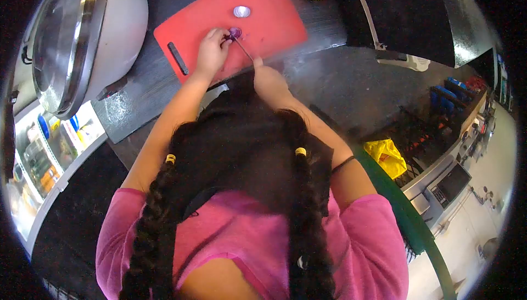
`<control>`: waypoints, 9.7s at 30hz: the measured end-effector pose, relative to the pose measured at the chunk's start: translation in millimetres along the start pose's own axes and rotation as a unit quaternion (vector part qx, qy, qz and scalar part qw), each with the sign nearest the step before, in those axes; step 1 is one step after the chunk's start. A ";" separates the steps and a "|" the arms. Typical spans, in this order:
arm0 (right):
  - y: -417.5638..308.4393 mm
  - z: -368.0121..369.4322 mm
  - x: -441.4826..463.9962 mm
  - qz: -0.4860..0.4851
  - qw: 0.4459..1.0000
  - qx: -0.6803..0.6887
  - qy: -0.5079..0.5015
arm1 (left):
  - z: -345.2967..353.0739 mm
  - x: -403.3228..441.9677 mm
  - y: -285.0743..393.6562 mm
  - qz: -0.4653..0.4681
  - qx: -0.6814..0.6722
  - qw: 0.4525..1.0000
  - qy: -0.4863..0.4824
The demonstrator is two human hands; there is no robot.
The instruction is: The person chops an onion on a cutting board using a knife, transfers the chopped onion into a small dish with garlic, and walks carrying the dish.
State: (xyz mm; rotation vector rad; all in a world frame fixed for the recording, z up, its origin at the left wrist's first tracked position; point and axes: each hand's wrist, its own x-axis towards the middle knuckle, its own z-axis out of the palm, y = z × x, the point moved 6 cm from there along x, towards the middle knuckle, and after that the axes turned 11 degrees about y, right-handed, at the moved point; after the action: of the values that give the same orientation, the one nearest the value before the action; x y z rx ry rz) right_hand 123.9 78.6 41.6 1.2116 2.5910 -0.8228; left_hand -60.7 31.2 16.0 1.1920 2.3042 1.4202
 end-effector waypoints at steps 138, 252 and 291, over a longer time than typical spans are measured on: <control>-40.6 -19.1 72.8 -0.104 0.994 -0.016 0.002 | -9.9 5.2 4.9 -0.017 0.071 0.997 0.020; -50.3 20.2 94.7 -0.080 0.997 0.004 -0.013 | -9.7 -6.2 -14.4 -0.015 0.036 0.996 0.085; -49.3 14.6 86.6 -0.055 0.998 0.002 -0.019 | -10.7 4.2 -15.4 -0.040 0.016 0.998 0.044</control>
State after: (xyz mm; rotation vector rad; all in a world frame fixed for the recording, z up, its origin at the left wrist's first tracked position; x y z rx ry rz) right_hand 28.9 102.1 17.9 1.0505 2.6468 -0.8625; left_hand -77.4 23.6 10.0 1.0546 2.4124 1.4396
